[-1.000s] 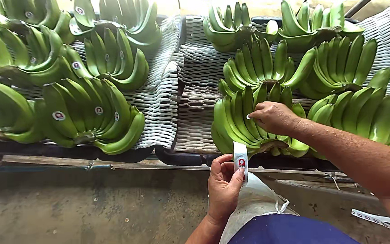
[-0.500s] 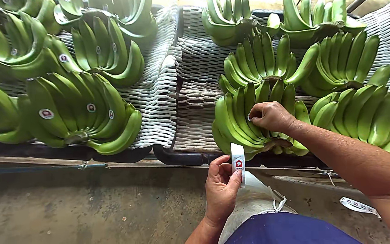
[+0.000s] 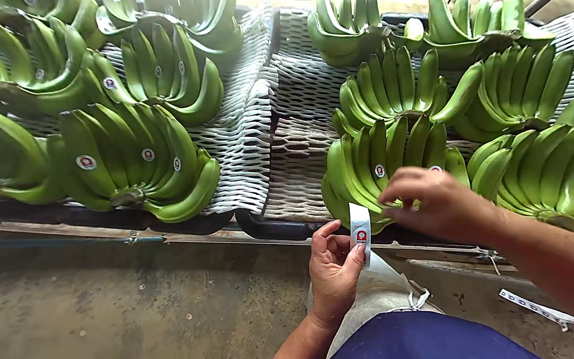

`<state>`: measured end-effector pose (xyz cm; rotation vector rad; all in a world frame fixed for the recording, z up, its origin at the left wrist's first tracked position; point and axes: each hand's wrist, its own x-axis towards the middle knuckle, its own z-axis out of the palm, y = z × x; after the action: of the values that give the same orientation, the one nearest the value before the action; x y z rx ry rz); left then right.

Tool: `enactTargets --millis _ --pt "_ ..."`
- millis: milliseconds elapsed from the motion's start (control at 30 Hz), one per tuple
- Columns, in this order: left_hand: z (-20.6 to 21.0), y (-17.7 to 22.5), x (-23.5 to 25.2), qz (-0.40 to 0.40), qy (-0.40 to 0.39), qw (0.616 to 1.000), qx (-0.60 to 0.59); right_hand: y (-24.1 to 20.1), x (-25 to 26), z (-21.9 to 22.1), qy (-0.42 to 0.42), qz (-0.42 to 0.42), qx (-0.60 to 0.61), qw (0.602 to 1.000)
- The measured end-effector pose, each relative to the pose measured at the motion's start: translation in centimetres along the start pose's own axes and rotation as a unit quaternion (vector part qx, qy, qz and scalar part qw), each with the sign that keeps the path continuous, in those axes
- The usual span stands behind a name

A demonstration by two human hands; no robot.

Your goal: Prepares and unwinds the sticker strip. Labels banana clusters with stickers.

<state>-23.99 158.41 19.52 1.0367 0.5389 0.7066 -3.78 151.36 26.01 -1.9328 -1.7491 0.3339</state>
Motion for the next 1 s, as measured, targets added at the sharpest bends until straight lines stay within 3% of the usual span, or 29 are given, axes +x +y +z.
enactTargets --millis 100,300,467,667,833,900,1000 --pt "0.3 0.1 0.0 0.019 -0.024 1.000 0.002 -3.6 -1.2 2.0 0.017 -0.093 -0.040 0.995" --pt "-0.5 -0.5 -0.4 0.137 -0.142 0.972 0.126 -3.5 -2.5 2.6 0.045 -0.062 -0.111 0.991" --pt "-0.7 -1.3 -0.7 0.221 -0.116 0.936 0.250 -3.0 -2.9 2.3 0.029 -0.071 -0.070 0.995" --pt "-1.0 -0.7 -0.8 0.191 -0.159 0.942 0.226 -2.6 -2.9 2.6 -0.010 -0.098 -0.062 0.993" --pt "-1.5 -0.4 -0.7 0.180 -0.166 0.947 0.207 0.4 -1.1 0.5 -0.071 -0.053 0.171 0.981" --pt "-1.9 -0.2 -0.8 0.132 -0.146 0.965 0.171 2.7 0.2 0.2 -0.015 -0.022 0.194 0.981" --pt "-2.8 0.7 -1.0 -0.022 -0.093 0.993 0.067 5.5 2.2 1.6 0.114 0.006 0.081 0.990"
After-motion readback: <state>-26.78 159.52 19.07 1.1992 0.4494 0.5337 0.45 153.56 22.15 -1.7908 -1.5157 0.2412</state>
